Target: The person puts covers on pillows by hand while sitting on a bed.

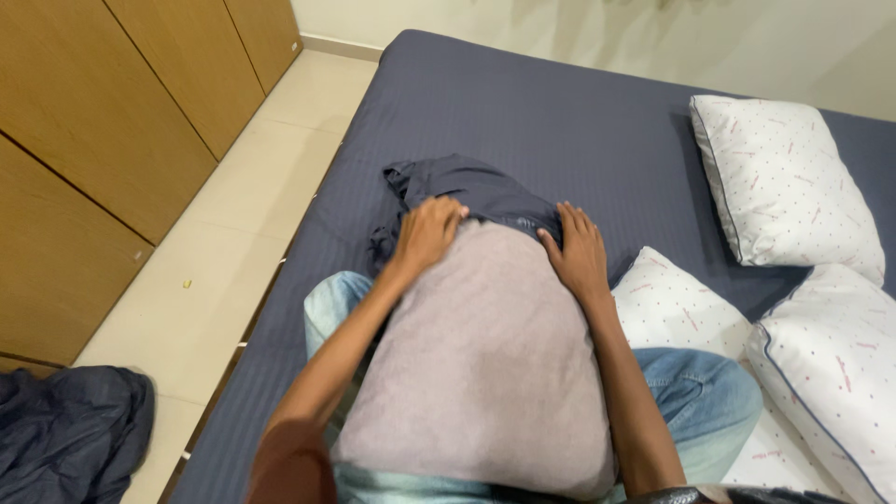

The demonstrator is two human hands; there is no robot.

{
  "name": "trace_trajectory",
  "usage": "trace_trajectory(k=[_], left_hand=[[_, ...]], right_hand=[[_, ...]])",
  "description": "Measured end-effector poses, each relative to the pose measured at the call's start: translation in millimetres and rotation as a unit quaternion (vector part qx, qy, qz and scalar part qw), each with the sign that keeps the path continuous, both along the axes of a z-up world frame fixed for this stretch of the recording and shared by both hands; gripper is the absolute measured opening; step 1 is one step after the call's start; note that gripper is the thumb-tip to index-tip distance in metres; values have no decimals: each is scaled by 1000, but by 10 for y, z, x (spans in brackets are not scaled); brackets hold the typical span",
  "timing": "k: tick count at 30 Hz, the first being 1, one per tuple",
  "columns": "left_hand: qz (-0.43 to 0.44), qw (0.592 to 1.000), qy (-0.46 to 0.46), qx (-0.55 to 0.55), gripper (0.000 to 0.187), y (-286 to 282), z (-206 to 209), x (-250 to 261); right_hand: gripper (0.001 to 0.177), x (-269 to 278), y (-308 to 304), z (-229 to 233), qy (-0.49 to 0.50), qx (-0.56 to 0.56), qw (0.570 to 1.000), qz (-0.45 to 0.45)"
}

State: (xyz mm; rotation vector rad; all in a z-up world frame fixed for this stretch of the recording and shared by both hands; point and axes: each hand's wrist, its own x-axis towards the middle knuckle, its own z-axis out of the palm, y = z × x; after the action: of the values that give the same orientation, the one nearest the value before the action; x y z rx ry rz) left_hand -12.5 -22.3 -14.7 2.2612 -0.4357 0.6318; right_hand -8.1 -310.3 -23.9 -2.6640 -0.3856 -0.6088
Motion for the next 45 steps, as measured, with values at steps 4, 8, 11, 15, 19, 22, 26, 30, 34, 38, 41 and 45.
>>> trace_trajectory(k=[4, 8, 11, 15, 19, 22, 26, 30, 34, 38, 41, 45], left_hand=[[-113, 992, -3, 54, 29, -197, -39, -961], [-51, 997, 61, 1, 39, -56, 154, -1127], [48, 992, 116, 9, 39, -31, 339, -909], [50, 988, -144, 21, 36, 14, 622, -521], [-19, 993, -96, 62, 28, -22, 465, -303], [10, 993, -95, 68, 31, -144, 203, -558], [-93, 994, -54, 15, 36, -196, 159, -1318], [-79, 996, 18, -23, 42, -75, 297, -1428], [-96, 992, 68, -35, 47, 0, 301, -1388], [-122, 977, 169, -30, 50, 96, 255, -1407], [-125, 984, 107, -72, 45, 124, 247, -1366], [86, 994, 54, -32, 34, 44, 337, -1246]], right_hand=[[47, -206, -39, -133, -20, 51, 996, 75], [19, -385, 45, -97, -55, 107, 989, 91], [14, -472, 42, -89, -67, 163, 982, 61], [28, -638, -61, -192, -26, 257, 963, 75], [23, -682, -97, -144, -63, 245, 967, 12], [26, -601, -139, -24, -75, 207, 973, -74], [33, -483, -261, -18, 73, 132, 978, -146], [14, -399, -215, -207, -32, 131, 989, -57], [29, -349, -128, -93, -85, 216, 972, 15], [21, -215, -7, 40, -121, 145, 980, 67], [7, -114, 46, -13, -136, 126, 979, 81], [8, -220, -36, -156, -225, 122, 963, 78]])
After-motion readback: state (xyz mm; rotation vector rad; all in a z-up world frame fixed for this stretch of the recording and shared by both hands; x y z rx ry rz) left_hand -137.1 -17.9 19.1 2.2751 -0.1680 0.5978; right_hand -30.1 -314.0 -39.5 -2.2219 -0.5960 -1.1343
